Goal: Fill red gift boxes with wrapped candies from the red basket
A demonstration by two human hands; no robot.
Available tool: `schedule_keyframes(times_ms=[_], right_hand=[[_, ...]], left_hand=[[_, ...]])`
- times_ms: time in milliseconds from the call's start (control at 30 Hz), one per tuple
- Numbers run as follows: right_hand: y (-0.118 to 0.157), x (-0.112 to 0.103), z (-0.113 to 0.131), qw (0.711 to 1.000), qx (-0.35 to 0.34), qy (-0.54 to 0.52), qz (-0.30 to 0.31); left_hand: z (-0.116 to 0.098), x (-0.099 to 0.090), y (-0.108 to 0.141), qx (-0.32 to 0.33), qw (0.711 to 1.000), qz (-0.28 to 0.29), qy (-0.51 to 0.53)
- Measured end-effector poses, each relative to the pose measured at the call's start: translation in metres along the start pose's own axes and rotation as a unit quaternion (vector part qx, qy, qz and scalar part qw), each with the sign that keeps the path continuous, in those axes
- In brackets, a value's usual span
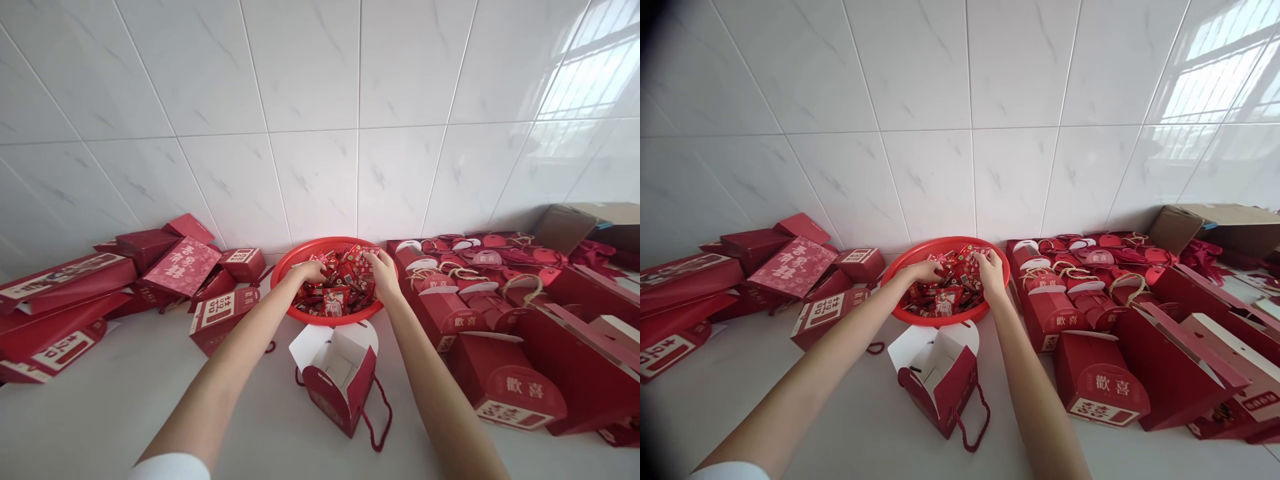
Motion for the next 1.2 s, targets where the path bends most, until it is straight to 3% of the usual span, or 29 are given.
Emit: schedule_keyframes(times_ms=[133,400,533,833,1200], right_hand=[[-0.001,-0.001,0.0,1.0,-0.001,0.001,-0.004],[-0.002,0.0,0.0,1.0,0.0,0.0,-0.003],[-0.001,0.001,0.0,1.0,0.003,0.001,0.0],[-0.001,0.0,0.001,1.0,0.001,0.005,-0.001],[0.001,0.0,0.003,1.0,0.011,0.006,-0.002]], left_hand=[[-0.004,-0.005,0.003,0.012,0.993,-0.007,0.121],[0.0,-0.026,0.0,0.018,0.933,-0.115,0.341],[-0.008,-0.029,0.005,0.042,0.908,-0.109,0.402],[-0.013,-0.026,0.011,0.027,0.892,-0.078,0.445],[-0.001,-0.036,0.007,-0.02,0.908,-0.185,0.376]])
Point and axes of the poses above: each hand's wrist, its own y-axis away from the middle knuckle, its own x-axis out of the palm, z = x × y, the point moved 7 cm from there along -y, towards the middle knuckle, and after that the axes turned 5 degrees about -z, right-handed, at the moved point
